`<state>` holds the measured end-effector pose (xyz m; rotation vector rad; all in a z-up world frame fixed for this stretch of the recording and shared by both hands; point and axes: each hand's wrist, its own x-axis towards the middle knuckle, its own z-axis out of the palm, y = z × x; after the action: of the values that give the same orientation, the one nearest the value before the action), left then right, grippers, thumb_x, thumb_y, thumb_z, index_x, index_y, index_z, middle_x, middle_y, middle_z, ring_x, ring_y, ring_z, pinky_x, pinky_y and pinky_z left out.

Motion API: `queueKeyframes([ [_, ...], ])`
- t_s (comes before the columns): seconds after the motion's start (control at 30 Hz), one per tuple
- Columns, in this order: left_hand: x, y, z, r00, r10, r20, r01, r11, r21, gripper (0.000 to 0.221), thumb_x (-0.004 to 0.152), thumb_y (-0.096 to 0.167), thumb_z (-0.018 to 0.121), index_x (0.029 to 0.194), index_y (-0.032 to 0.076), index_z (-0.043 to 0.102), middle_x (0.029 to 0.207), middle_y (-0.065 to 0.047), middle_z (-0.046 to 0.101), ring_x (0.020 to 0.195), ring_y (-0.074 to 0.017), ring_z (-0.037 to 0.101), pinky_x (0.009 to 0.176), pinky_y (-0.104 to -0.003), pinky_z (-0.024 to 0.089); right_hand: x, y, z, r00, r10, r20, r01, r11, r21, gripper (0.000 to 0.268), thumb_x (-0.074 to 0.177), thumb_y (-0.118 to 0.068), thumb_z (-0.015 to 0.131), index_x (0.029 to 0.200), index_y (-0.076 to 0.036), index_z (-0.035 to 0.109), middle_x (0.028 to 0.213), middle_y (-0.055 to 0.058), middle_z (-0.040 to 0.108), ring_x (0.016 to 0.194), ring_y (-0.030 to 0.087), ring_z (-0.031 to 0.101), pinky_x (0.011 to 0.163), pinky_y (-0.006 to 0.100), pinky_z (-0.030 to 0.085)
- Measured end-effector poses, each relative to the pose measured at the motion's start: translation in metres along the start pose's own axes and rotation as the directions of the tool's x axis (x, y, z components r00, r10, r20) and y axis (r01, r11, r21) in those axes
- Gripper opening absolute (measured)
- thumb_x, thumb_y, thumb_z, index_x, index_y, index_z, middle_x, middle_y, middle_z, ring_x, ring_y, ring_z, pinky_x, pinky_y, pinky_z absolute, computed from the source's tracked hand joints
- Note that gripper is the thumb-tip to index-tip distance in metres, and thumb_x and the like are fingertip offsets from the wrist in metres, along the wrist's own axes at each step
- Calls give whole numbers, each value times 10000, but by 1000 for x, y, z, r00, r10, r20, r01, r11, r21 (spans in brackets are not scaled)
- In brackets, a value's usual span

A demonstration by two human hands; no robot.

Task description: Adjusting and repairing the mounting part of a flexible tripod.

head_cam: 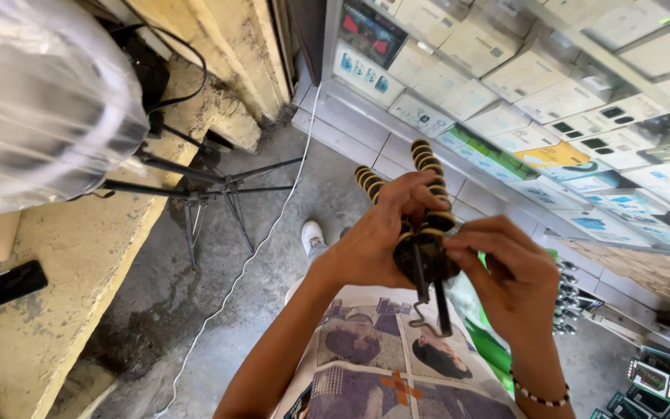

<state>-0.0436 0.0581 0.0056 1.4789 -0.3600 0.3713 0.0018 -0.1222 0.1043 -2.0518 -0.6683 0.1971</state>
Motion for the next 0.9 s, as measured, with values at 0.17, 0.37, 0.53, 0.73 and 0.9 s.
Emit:
queueKeyframes([
  [0.17, 19, 8, 19, 996, -89, 11, 89, 995, 46, 1256, 677, 43, 944, 1632, 155, 135, 1223, -115, 595, 1075, -225, 661, 911, -325, 570, 6, 11, -29, 997, -8, 73, 8, 1000, -3, 163, 831, 101, 714, 945, -5, 761, 972, 48, 688, 640, 95, 531, 551, 219, 392],
  [0.37, 41, 20, 44, 982, -149, 113, 108, 944, 312, 1160, 595, 93, 874, 1562, -8, 242, 1083, -128, 706, 874, -292, 668, 805, -342, 536, 29, 13, -65, 917, -148, 369, 196, 976, -96, 227, 794, 67, 661, 966, -44, 760, 1086, 42, 680, 830, 169, 658, 706, 299, 520],
  [0.53, 48, 14, 71, 973, -199, 114, 134, 896, 424, 950, 688, 136, 842, 1488, 31, 340, 1171, -96, 745, 1011, -265, 705, 975, -360, 478, 15, 44, -113, 875, -26, 483, 89, 990, -109, 369, 760, 76, 626, 1028, -101, 808, 1088, 5, 678, 767, 148, 677, 643, 287, 504],
  [0.73, 45, -5, 90, 989, 25, 143, -104, 812, 575, 920, 861, 197, 847, 1546, 90, 242, 1414, -58, 611, 1190, -224, 697, 992, -395, 438, 16, 45, -150, 946, 119, 300, 10, 918, -397, 274, 797, 73, 655, 950, -107, 794, 1039, -21, 725, 494, 150, 552, 480, 298, 427],
  [0.9, 55, 6, 103, 988, 81, 131, -146, 772, 619, 899, 898, 166, 837, 1590, 120, 265, 1082, -5, 646, 841, -218, 591, 871, -351, 432, 18, 47, -128, 885, -107, 454, 212, 959, -188, 289, 781, -6, 697, 1032, -115, 790, 1104, -28, 704, 881, 142, 683, 676, 299, 513],
])
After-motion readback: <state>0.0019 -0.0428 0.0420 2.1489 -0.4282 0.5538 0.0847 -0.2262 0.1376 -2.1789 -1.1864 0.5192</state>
